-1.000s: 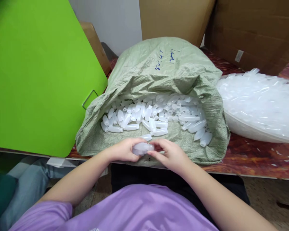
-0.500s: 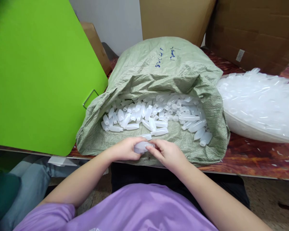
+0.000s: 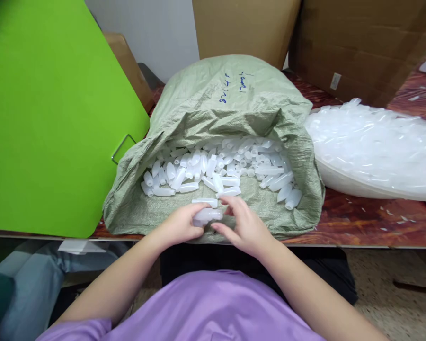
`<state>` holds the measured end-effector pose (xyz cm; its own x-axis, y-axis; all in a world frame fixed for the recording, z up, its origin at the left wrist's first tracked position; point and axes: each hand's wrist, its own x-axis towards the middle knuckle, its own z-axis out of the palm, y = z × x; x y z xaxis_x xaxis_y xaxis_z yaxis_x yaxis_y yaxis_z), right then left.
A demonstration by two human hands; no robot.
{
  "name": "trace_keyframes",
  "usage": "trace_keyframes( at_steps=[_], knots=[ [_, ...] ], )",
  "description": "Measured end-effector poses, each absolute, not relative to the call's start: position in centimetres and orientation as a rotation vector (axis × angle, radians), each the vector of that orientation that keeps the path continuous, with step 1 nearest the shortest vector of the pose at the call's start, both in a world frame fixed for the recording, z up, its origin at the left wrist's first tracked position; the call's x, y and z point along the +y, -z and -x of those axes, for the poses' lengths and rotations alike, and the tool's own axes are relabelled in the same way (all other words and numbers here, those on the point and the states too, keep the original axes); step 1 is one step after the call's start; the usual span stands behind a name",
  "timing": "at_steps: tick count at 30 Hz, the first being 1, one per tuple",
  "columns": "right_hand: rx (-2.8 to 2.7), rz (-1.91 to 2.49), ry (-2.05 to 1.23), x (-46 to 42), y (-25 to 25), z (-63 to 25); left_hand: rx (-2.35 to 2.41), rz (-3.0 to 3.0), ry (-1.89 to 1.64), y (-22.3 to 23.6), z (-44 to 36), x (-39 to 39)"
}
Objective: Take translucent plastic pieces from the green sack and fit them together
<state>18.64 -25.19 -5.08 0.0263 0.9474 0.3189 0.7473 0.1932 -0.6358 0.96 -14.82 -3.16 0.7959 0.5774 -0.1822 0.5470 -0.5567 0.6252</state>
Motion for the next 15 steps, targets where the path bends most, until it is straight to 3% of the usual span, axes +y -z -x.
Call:
trace_keyframes(
  at_steps=[11, 15],
  knots=[
    [-1.877, 1.476, -0.448, -25.0, 5.1, -18.2, 0.821, -2.371, -0.156, 3.8, -0.8, -15.6],
    [-1.650, 1.764, -0.668, -25.0, 5.1, -17.4, 0.841, -2.451, -0.123, 3.8, -0.9, -16.0]
  ],
)
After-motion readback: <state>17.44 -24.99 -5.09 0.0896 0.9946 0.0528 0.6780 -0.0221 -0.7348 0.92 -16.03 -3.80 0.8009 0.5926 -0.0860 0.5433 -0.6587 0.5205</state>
